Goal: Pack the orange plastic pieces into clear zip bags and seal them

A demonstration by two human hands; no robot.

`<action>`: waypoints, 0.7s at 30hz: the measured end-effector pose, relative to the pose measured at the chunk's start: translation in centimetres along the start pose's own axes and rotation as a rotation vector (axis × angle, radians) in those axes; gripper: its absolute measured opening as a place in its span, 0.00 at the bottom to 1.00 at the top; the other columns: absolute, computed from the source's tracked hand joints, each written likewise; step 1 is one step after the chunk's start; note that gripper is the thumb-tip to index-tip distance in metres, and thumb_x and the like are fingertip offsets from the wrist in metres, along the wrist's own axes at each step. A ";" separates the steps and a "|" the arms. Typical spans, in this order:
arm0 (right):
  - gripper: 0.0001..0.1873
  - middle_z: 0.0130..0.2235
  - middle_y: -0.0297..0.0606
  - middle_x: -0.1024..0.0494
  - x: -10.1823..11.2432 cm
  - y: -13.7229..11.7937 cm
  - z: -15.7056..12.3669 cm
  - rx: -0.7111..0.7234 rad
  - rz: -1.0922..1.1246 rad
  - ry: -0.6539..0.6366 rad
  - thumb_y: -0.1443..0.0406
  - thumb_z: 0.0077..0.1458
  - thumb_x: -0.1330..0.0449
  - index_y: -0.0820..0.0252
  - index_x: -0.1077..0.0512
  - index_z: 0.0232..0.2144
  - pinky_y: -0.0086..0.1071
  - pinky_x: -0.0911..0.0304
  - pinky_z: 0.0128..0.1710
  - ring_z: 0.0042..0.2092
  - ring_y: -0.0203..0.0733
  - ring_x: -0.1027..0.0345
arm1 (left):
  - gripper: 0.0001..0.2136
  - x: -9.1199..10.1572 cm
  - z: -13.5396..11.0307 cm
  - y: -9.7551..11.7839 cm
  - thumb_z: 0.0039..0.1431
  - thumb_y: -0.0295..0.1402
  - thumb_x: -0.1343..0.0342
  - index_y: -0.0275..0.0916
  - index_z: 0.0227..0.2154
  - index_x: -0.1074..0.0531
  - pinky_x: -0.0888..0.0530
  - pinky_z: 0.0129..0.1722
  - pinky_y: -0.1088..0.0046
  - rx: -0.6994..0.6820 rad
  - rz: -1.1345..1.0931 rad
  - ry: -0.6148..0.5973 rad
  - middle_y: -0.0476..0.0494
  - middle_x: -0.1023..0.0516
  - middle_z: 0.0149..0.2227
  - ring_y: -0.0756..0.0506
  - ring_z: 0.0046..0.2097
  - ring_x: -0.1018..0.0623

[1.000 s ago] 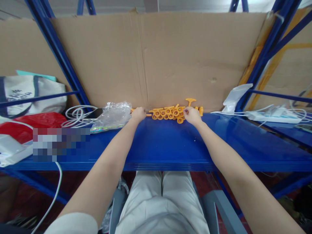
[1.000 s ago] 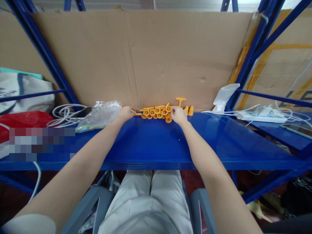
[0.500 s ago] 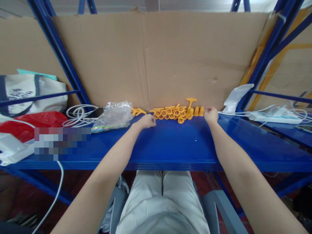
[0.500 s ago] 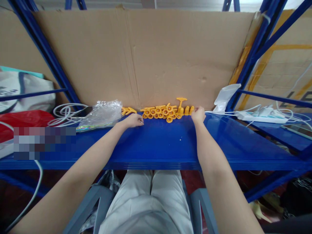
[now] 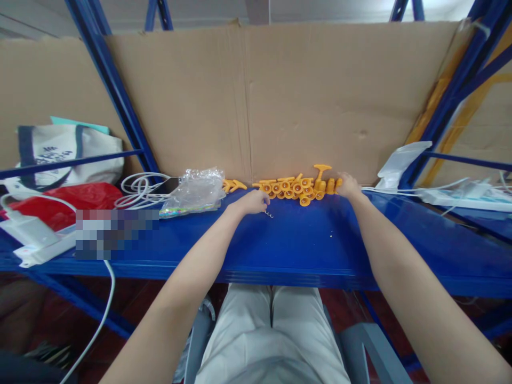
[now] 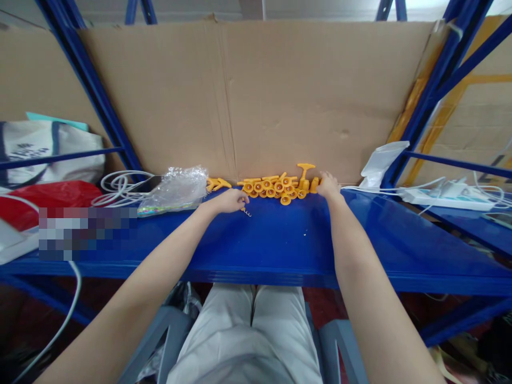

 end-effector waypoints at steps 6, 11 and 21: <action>0.31 0.68 0.46 0.40 -2.2 -2.3 -0.2 -0.011 -0.060 -0.186 0.70 0.55 0.43 0.51 0.33 0.61 0.65 0.51 0.61 0.67 0.61 0.48 | 0.21 -0.1 -0.1 -2.4 0.56 0.23 0.49 0.39 0.51 0.23 0.30 0.55 0.72 0.070 0.149 0.022 0.38 0.22 0.55 0.42 0.57 0.24; 0.24 0.59 0.52 0.28 -2.5 -3.5 -0.4 0.026 -0.155 -0.154 0.69 0.55 0.45 0.59 0.29 0.55 0.62 0.47 0.59 0.62 0.58 0.39 | 0.24 -1.3 -0.1 -3.2 0.55 0.22 0.48 0.41 0.55 0.25 0.32 0.57 0.71 0.086 0.087 -0.078 0.39 0.26 0.60 0.41 0.60 0.27; 0.22 0.44 0.55 0.21 -0.7 -0.8 1.0 -0.107 -0.116 -0.109 0.62 0.50 0.39 0.64 0.27 0.49 0.50 0.34 0.49 0.48 0.56 0.26 | 0.23 -1.6 -0.7 -3.6 0.51 0.25 0.47 0.42 0.51 0.23 0.28 0.49 0.74 0.138 0.091 -0.164 0.42 0.20 0.52 0.42 0.51 0.21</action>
Point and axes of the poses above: each hand's wrist, its own z-axis towards the middle knuckle, its own x-axis out of the back of the hand, y = z × x, the point moved 9 cm from there along z, towards the middle knuckle
